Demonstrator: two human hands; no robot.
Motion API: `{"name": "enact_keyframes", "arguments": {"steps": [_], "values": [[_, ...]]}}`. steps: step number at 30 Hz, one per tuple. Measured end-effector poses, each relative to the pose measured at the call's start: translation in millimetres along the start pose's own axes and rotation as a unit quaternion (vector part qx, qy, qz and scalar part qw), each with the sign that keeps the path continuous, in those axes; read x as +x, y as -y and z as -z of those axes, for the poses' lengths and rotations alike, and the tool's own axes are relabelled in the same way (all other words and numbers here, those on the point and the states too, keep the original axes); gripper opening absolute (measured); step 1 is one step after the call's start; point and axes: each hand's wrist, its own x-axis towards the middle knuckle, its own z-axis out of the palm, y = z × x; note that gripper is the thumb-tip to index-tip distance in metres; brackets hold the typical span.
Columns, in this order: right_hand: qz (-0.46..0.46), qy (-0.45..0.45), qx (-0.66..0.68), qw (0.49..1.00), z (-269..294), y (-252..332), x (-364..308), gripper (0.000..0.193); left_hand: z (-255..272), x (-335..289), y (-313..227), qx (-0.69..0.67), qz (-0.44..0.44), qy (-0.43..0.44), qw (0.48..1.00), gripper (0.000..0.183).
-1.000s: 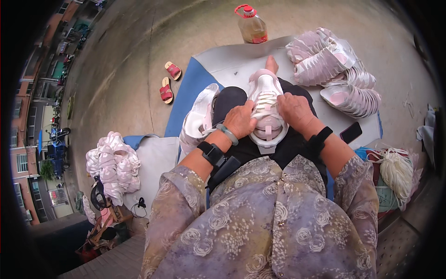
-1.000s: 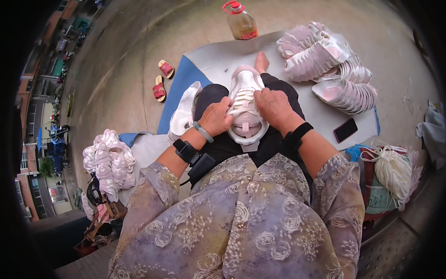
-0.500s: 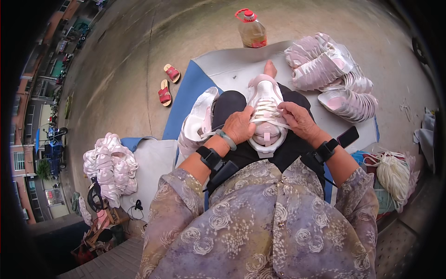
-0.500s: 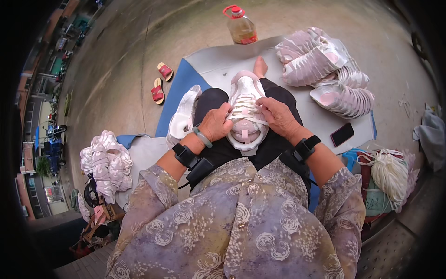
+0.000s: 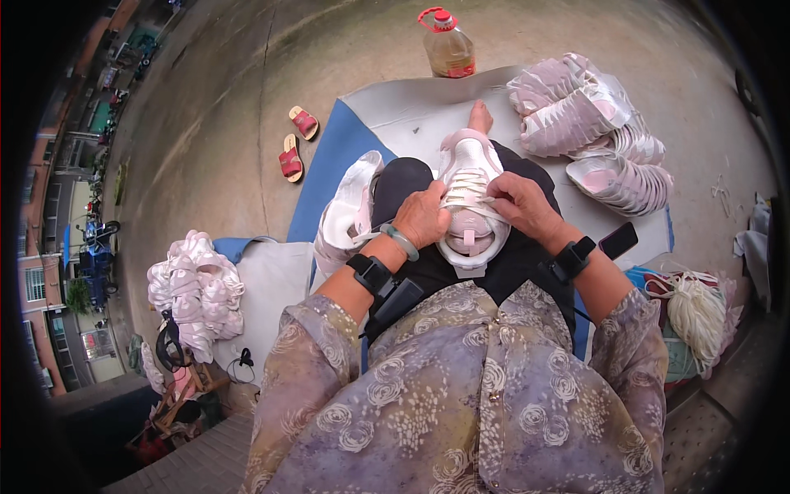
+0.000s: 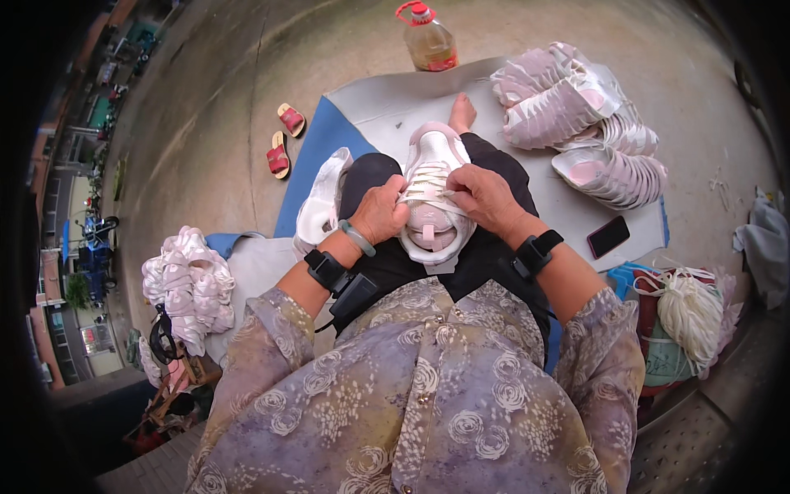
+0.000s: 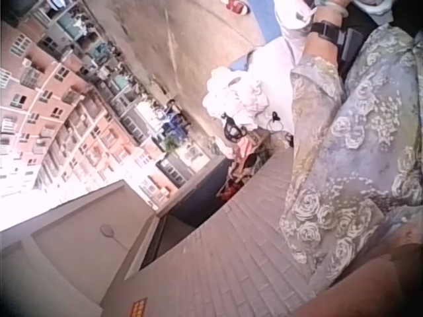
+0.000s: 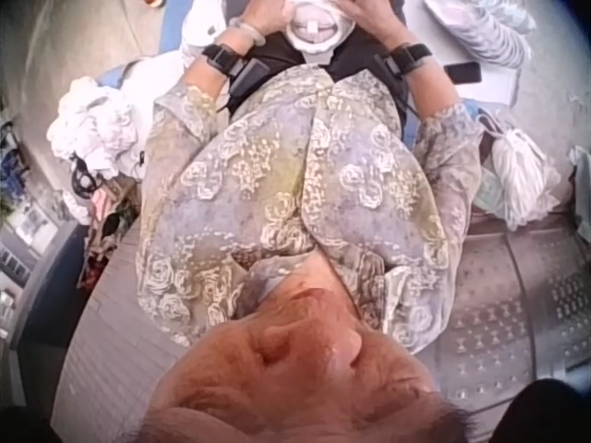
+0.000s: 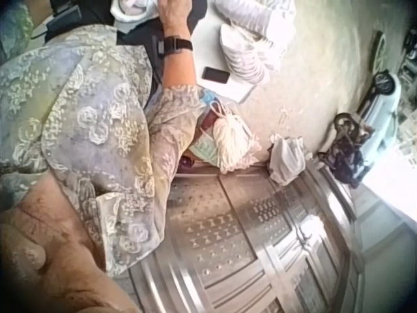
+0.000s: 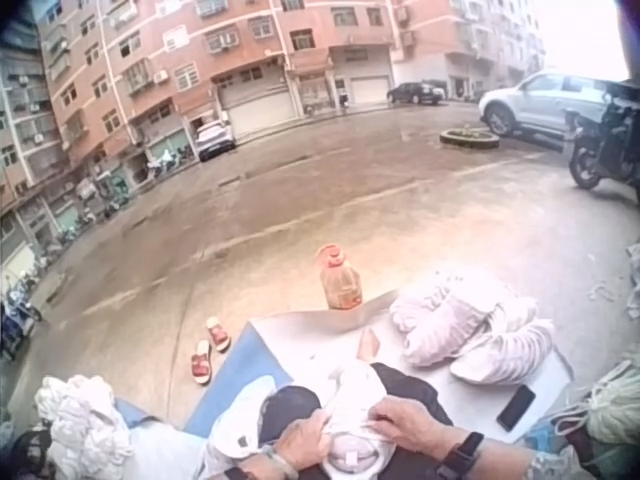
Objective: Lacing a new pair of pink and white sneakers.
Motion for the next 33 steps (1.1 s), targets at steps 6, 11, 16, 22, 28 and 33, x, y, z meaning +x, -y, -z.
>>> {"name": "enact_keyframes", "arguments": {"steps": [6,11,16,22,28,33], "values": [[-0.075,0.008,-0.039,0.996,-1,6,4,0.011,0,3,-3,0.011,0.019,0.007,1.000,0.027],[0.018,-0.074,-0.200,0.977,-3,10,1,0.016,-1,0,-7,0.035,0.017,0.002,0.999,0.028],[-0.155,0.016,0.150,0.976,-1,5,-1,0.018,-3,-1,-5,0.022,0.005,-0.004,1.000,0.028],[-0.226,0.096,0.367,0.897,14,-1,1,0.016,-3,0,-4,0.006,0.010,0.005,1.000,0.027],[-0.149,0.036,0.228,0.962,1,-8,-2,0.016,-2,2,-5,0.001,0.008,0.011,1.000,0.027],[0.036,-0.106,-0.209,0.971,-13,10,-7,0.015,6,1,-15,0.013,0.023,0.035,0.999,0.027]]}}
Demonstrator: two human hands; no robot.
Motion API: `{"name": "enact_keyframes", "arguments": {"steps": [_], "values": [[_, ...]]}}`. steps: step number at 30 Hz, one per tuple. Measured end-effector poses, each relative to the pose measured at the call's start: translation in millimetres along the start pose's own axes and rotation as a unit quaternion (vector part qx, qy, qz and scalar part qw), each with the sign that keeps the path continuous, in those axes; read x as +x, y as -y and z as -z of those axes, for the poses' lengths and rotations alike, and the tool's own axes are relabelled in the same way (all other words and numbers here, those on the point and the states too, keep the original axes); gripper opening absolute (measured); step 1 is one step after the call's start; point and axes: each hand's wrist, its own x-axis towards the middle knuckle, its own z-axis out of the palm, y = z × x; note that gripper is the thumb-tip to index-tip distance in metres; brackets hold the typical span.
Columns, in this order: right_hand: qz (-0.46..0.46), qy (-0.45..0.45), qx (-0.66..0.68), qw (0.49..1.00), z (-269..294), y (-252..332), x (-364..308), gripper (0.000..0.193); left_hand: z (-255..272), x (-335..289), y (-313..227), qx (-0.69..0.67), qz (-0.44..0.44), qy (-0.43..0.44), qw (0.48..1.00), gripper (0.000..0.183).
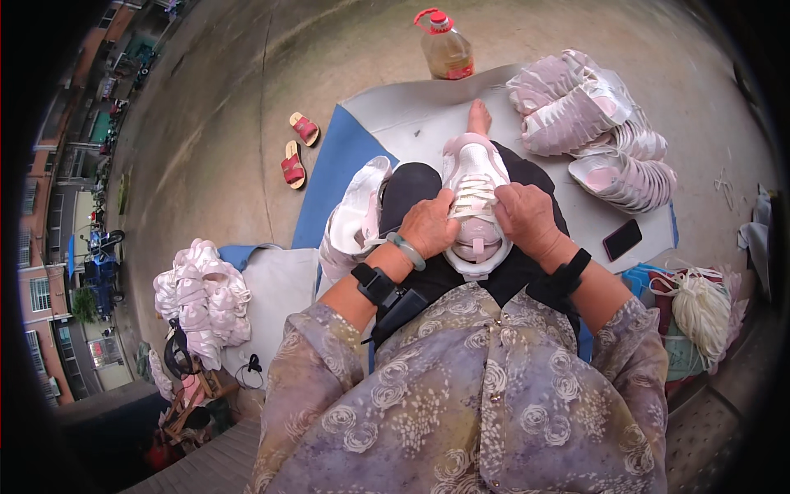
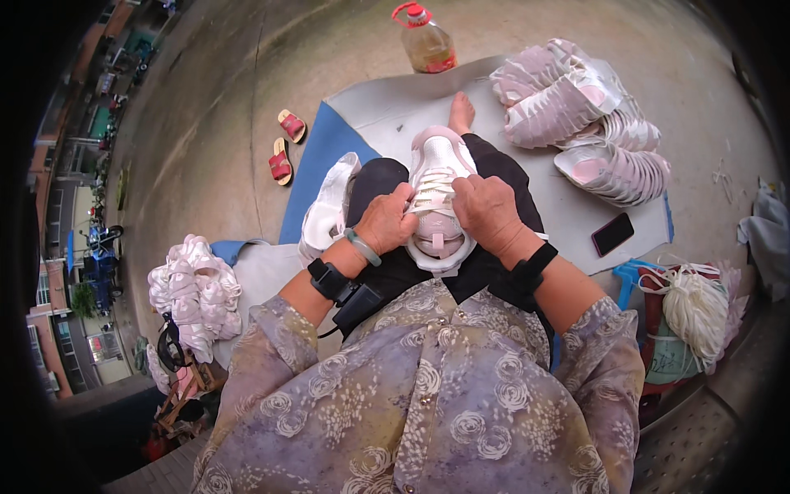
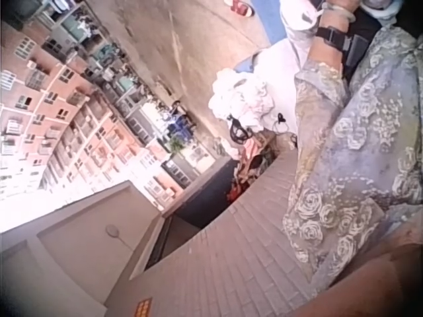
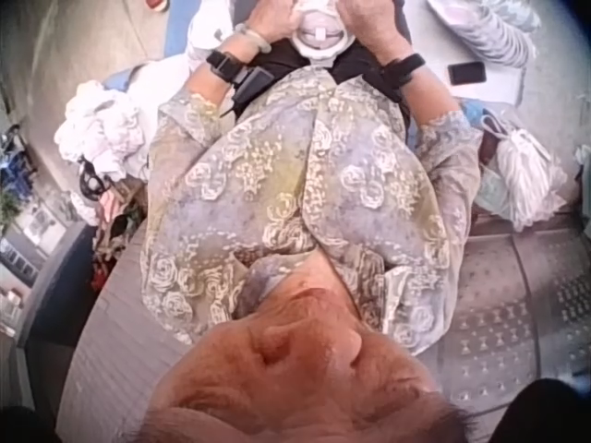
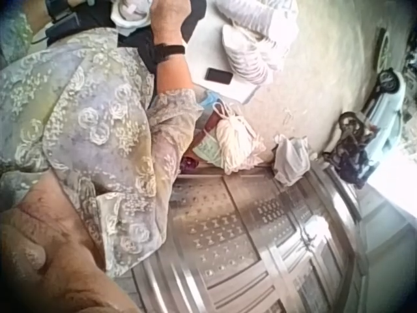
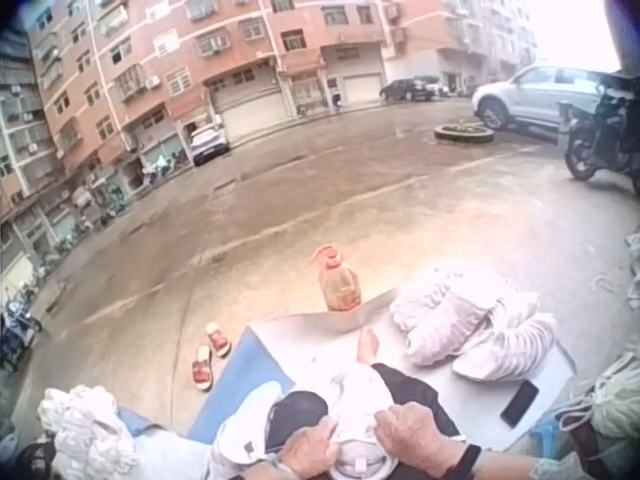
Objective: Lacing a new pair of pink and white sneakers.
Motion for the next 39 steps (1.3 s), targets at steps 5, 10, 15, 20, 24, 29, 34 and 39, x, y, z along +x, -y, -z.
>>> {"name": "enact_keyframes", "arguments": {"steps": [5,10,15,20,24,29,34,39], "values": [[-0.108,-0.036,-0.056,0.992,-3,-8,-6,0.018,11,-7,-24,0.111,0.016,0.030,0.993,0.025],[-0.155,0.009,0.105,0.982,1,2,-5,0.012,13,-20,-26,0.129,-0.037,0.001,0.991,0.017],[-0.163,0.020,0.137,0.977,8,-1,-12,0.010,16,-29,-20,0.157,-0.134,-0.049,0.977,0.008],[-0.193,-0.001,0.139,0.971,-2,-5,-21,0.015,25,-37,-21,0.203,-0.228,-0.081,0.949,0.009],[-0.234,0.094,0.219,0.942,13,0,-19,0.025,52,-52,-16,0.224,-0.266,-0.098,0.932,0.012],[-0.172,0.104,0.183,0.962,21,9,-21,0.031,60,-73,-11,0.262,-0.254,-0.088,0.927,0.010],[-0.079,0.145,0.086,0.983,26,-3,-26,0.035,50,-75,-24,0.220,-0.253,-0.082,0.939,0.007],[-0.045,0.160,0.089,0.982,23,-17,-35,0.034,43,-78,-57,0.061,-0.220,0.031,0.973,0.005]]}}
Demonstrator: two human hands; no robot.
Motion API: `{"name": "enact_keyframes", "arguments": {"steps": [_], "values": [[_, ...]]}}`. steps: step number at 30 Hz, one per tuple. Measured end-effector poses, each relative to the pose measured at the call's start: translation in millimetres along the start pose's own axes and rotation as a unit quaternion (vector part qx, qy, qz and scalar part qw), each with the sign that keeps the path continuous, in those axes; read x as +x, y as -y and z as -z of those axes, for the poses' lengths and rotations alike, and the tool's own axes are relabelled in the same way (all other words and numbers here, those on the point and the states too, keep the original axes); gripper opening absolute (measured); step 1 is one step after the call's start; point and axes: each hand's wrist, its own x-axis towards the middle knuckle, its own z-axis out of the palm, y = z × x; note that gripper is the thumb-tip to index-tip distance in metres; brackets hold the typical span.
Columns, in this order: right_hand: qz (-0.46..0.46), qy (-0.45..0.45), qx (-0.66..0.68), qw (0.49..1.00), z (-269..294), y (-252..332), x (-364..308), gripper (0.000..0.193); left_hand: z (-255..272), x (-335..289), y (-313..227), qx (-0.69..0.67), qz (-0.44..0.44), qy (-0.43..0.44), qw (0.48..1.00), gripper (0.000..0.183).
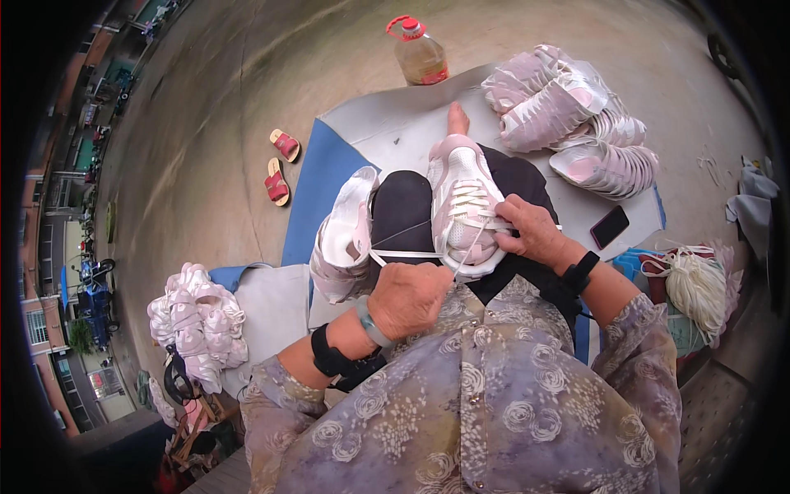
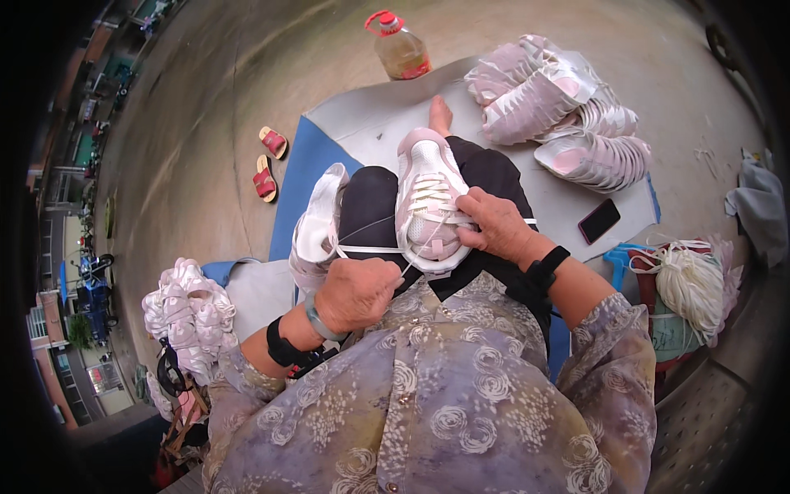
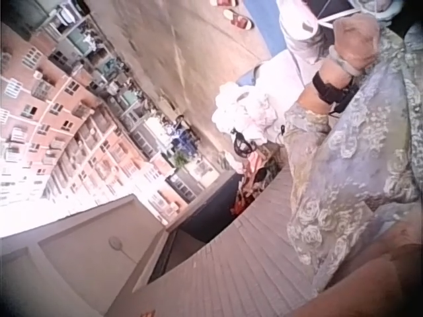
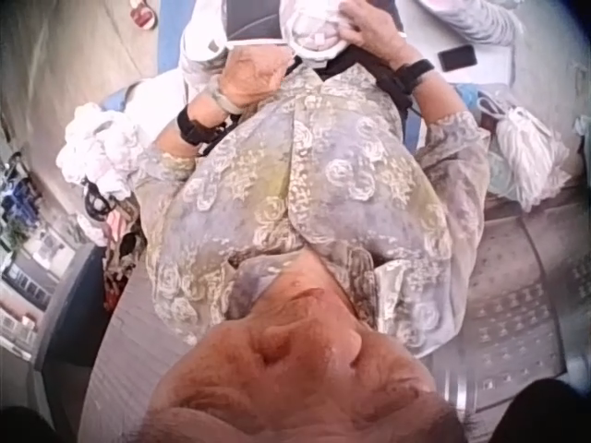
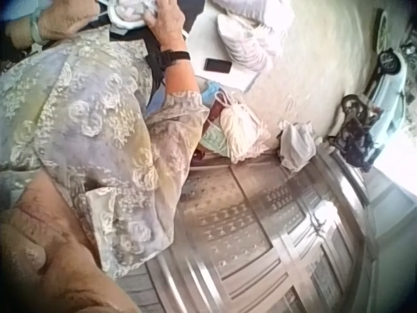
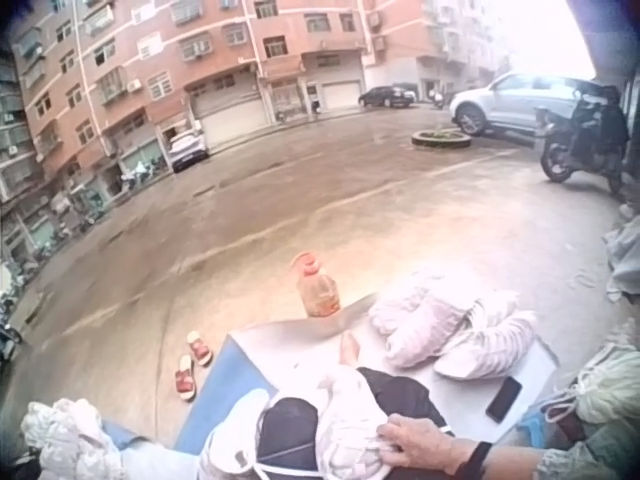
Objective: Lacing a new pair of pink and white sneakers.
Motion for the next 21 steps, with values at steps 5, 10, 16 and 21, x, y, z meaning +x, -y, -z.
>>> {"name": "enact_keyframes", "arguments": {"steps": [5,10,16,21], "values": [[0.000,-0.045,0.054,0.998,-10,-6,-7,0.035,13,-1,6,-0.029,-0.018,0.090,0.995,0.009],[-0.016,-0.048,0.040,0.998,-11,-4,-2,0.037,23,-8,48,-0.190,0.075,0.173,0.964,0.015],[-0.041,-0.073,0.070,0.994,-12,-1,-6,0.040,23,-4,62,-0.372,0.281,0.041,0.884,0.017],[-0.024,-0.069,0.011,0.997,-3,18,-10,0.035,21,-8,90,-0.261,0.245,-0.145,0.923,0.009]]}}
